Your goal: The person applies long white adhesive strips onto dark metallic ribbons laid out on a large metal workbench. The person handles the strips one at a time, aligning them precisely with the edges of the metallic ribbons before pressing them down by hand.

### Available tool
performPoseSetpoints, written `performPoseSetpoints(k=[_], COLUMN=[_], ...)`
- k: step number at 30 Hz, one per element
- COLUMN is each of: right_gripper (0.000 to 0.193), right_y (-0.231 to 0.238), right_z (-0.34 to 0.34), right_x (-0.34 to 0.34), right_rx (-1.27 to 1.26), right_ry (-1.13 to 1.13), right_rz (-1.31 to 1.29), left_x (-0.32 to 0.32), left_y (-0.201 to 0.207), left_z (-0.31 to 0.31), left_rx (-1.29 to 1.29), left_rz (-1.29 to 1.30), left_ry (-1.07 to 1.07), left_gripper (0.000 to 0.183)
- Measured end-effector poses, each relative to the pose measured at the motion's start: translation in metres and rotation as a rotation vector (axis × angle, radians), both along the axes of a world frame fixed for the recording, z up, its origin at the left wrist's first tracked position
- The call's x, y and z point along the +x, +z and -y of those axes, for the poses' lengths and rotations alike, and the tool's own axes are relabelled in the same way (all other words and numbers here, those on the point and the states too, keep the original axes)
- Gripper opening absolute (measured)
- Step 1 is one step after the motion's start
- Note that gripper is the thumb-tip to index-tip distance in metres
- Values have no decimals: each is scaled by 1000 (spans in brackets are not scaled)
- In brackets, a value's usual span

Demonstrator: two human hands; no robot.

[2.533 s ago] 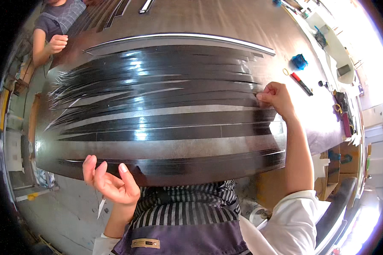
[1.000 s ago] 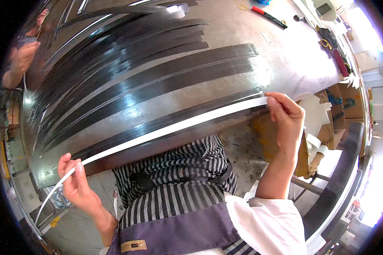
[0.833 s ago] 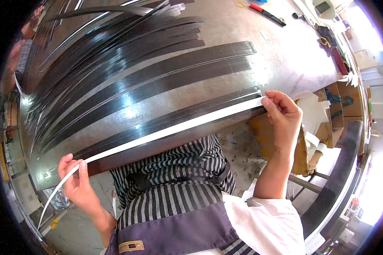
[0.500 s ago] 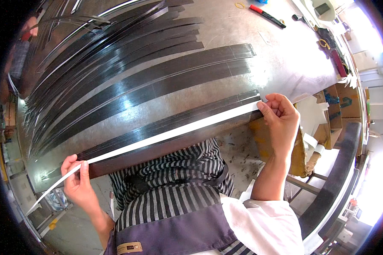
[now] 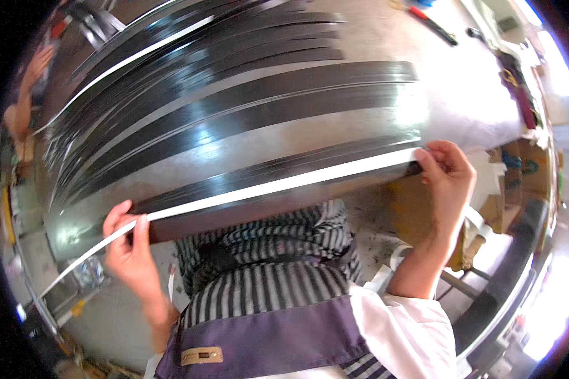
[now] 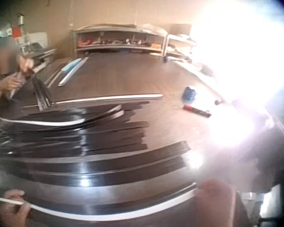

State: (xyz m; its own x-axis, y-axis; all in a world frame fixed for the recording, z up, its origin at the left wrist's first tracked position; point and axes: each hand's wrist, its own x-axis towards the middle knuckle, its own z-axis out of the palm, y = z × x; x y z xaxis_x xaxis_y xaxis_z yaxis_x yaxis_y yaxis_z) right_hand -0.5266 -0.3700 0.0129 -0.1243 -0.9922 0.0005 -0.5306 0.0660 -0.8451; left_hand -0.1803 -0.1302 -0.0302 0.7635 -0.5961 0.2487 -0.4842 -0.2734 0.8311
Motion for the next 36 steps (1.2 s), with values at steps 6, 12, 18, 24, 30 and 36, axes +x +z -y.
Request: performPoseSetpoints(k=[6,12,18,24,30,36], right_gripper=[19,28,26,19,14,27], right_y=[-15,-23,-25,-25,-17,-13], right_z=[2,8,13,14,8,26], right_x=[-9,-22,-24,-29,-19,-35], right_rx=[-55,-53,-45,-61,-28,-174], right_ry=[6,11,25,79,137,271], right_rz=[-121,-144,-157,-174,-256,-743], left_x=[-2,1,1,4,1,-2], left_y=[5,-2,0,2,5,10], left_z=[5,2,3,7,7,8], left_rx=[-9,-78,-80,-50,-58,-30], left_rz=[116,176,150,248,257,273], left_ry=[0,-103,-70,-99,-81,-56], left_gripper=[9,10,10,10,10,13])
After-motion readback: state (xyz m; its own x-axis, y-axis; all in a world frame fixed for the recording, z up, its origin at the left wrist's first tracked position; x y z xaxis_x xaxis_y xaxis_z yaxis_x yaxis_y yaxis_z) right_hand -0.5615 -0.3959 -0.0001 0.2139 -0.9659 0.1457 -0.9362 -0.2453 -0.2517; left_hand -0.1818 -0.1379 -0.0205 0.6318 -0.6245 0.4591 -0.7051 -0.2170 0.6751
